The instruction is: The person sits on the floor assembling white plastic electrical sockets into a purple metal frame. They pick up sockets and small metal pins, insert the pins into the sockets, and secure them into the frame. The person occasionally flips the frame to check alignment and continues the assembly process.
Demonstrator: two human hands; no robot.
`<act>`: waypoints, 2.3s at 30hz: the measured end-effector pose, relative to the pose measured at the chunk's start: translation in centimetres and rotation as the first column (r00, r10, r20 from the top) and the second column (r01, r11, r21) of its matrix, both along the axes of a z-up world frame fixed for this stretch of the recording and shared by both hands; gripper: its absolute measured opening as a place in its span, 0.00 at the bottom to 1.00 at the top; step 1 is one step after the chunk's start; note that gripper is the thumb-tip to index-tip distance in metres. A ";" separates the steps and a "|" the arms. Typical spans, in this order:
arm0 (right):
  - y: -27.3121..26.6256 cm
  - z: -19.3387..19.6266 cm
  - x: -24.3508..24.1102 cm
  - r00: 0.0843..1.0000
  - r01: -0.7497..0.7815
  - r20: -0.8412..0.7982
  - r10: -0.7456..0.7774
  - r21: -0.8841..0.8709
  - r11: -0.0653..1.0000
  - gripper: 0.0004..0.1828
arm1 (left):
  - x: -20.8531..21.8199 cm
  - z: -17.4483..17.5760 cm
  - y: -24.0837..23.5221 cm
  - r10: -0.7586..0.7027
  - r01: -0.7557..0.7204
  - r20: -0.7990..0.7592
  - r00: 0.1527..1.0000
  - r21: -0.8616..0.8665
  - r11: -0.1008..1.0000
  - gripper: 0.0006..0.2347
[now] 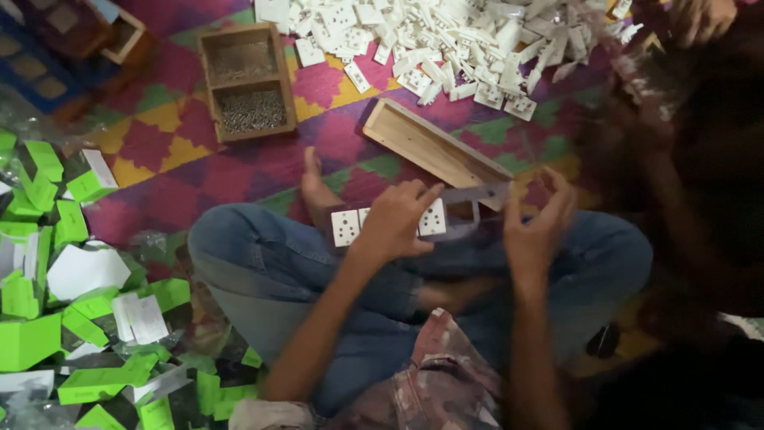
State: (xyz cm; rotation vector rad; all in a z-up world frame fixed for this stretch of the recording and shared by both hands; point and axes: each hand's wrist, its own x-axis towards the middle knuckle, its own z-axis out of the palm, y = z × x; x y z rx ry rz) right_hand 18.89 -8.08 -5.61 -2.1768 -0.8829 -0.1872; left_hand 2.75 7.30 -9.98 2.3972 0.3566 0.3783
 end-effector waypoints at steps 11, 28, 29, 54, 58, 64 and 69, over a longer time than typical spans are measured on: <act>14.8 -11.5 13.6 0.791 -0.545 0.078 0.606 -0.357 0.758 0.15 | -0.2 -3.0 -0.2 -0.026 0.026 -0.033 0.999 0.005 1.000 0.40; 10.7 -7.8 12.2 0.841 -0.489 -0.323 0.433 -0.112 0.865 0.13 | -0.2 -1.3 -0.4 0.031 -0.031 -0.010 0.999 0.056 0.998 0.41; 9.4 -6.5 11.5 0.821 -0.477 -0.407 0.400 -0.105 0.872 0.12 | -0.1 -1.2 -0.4 0.030 -0.029 -0.009 1.000 0.074 0.997 0.42; 0.8 -2.7 -2.4 0.956 -0.293 -0.092 0.278 -0.300 0.908 0.11 | -0.6 -0.3 -0.9 0.047 -0.050 0.024 0.999 0.147 0.988 0.42; 1.3 -1.1 -1.9 0.953 -0.303 -0.075 0.294 -0.244 0.921 0.10 | -0.6 -0.4 -0.8 0.038 -0.038 0.001 0.999 0.171 0.985 0.42; 4.0 0.2 2.3 0.943 -0.321 -0.141 0.300 -0.160 0.934 0.05 | -0.7 -0.2 -0.8 0.034 -0.035 0.010 0.999 0.160 0.986 0.42; 7.7 -0.3 4.7 0.913 -0.402 -0.144 0.381 -0.168 0.900 0.08 | -0.7 -0.3 -0.5 0.021 -0.021 0.008 1.000 0.076 0.997 0.40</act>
